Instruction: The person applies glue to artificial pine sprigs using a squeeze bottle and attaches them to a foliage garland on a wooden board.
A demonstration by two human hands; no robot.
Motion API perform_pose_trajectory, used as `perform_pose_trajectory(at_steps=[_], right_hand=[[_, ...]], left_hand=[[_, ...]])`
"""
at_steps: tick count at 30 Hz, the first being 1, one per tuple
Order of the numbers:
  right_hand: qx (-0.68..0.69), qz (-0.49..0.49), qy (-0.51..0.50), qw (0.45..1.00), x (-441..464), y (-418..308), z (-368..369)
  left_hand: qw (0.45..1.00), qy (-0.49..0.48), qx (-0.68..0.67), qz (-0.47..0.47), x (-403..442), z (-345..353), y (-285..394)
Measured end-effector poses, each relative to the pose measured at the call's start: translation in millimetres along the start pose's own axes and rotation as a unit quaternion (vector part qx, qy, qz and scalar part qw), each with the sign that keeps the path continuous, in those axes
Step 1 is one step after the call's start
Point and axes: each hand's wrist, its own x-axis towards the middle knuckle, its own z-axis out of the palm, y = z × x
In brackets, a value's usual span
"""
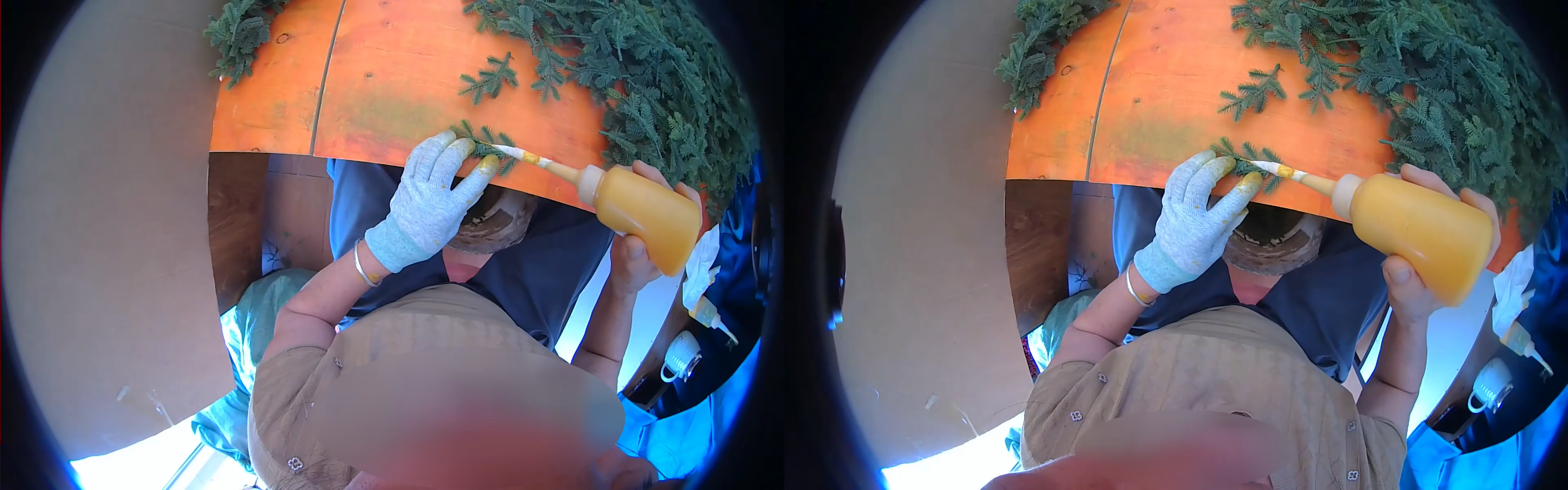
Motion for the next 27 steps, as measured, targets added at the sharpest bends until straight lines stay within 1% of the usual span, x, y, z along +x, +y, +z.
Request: perform_pose_trajectory(at_steps=[4,7,9,10,13,15,17,19,22,25,27], right_hand=[[0.012,-0.002,-0.003,1.000,-0.1,-3.1,-1.0],[0.024,-0.023,0.036,0.999,-3.8,-1.2,-10.3],[0.044,-0.006,0.047,0.998,-6.6,0.9,-19.7],[0.053,0.003,0.053,0.997,-7.4,1.0,-22.3],[0.008,-0.002,0.090,0.996,-5.8,-2.4,-26.1],[0.070,0.019,0.088,0.993,-12.0,1.8,-34.3],[0.101,0.024,0.086,0.991,-18.0,5.2,-39.1],[0.101,0.012,0.083,0.991,-19.2,3.8,-37.3],[0.085,0.010,0.078,0.993,-20.3,0.2,-32.6],[0.041,-0.011,0.042,0.998,-18.0,0.8,-29.2],[-0.012,-0.018,0.044,0.999,-16.5,-0.1,-22.4]], left_hand=[[1.000,0.015,-0.012,-0.024,0.7,-1.2,2.7],[0.999,0.025,0.014,-0.037,2.6,-6.6,3.8],[0.998,0.034,0.029,-0.050,2.0,-7.0,4.7],[0.997,0.062,0.033,-0.039,-0.1,-6.9,4.9],[0.990,0.134,0.030,-0.003,-11.0,-6.1,1.5],[0.992,0.120,0.021,0.004,-11.4,-7.1,-0.8],[0.995,0.093,0.016,0.011,-8.0,-8.7,-1.2],[0.998,0.054,0.016,0.016,4.3,-14.7,0.3],[0.999,-0.047,-0.001,0.014,16.2,-15.1,-3.8],[0.998,-0.066,0.007,0.011,18.2,-15.0,-4.6],[0.998,-0.056,-0.003,0.004,17.2,-13.5,-5.4]])
